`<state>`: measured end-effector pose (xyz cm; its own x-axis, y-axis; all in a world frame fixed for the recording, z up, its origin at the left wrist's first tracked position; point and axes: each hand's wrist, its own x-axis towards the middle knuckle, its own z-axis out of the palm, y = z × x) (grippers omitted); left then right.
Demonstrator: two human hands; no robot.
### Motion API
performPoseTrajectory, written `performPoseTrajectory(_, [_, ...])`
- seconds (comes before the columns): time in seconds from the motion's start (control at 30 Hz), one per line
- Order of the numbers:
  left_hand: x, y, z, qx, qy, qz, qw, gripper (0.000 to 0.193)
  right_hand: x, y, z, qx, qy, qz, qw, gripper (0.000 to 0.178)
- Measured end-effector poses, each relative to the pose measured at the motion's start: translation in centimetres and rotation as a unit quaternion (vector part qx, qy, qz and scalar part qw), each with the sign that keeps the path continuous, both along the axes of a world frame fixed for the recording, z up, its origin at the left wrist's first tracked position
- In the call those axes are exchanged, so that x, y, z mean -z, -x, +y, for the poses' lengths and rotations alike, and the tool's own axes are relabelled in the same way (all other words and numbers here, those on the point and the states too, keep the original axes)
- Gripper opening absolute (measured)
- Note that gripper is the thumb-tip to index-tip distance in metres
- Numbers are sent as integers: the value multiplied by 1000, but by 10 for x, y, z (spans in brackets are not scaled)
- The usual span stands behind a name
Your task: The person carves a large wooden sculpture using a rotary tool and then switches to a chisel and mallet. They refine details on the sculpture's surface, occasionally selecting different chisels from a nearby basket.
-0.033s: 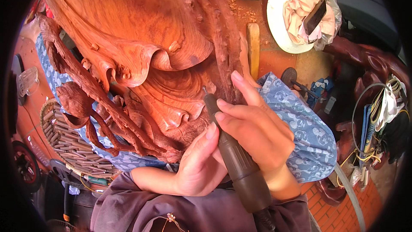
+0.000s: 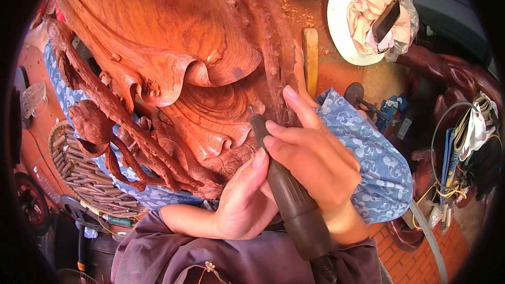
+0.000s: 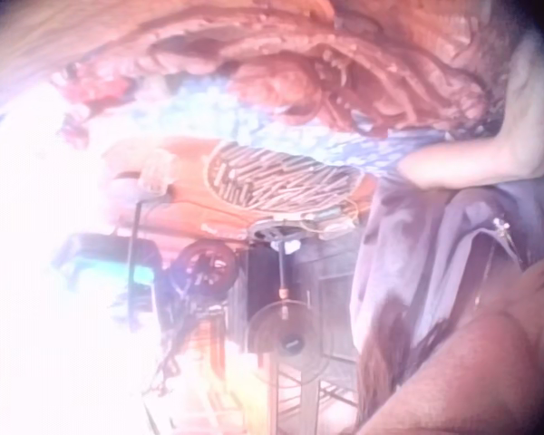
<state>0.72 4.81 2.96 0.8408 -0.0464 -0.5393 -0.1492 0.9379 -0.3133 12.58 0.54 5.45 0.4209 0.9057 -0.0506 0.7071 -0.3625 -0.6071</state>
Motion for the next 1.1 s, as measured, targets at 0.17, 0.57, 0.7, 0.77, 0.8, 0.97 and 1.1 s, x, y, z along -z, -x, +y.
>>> performPoseTrajectory(0.17, [1,-2,4,1,13,7,1000,44,5,0,1,-1,1,-16,1000,20])
performPoseTrajectory(0.57, [10,-6,8,-20,-3,-12,1000,46,8,2,5,20,23,-1,1000,26])
performPoseTrajectory(0.7, [12,-8,9,-30,4,-16,999,46,12,2,5,15,15,-18,1000,30])
performPoseTrajectory(0.77, [15,-7,8,-33,2,-19,999,46,11,1,6,10,21,-18,1000,31])
performPoseTrajectory(0.8, [17,-6,6,-40,5,-29,999,45,11,2,8,9,23,-18,1000,30])
performPoseTrajectory(0.97, [19,-7,9,-58,22,-32,998,39,11,6,13,18,23,-19,999,29])
performPoseTrajectory(1.1, [30,-6,0,-143,78,-85,983,39,10,7,17,18,41,-28,999,30])
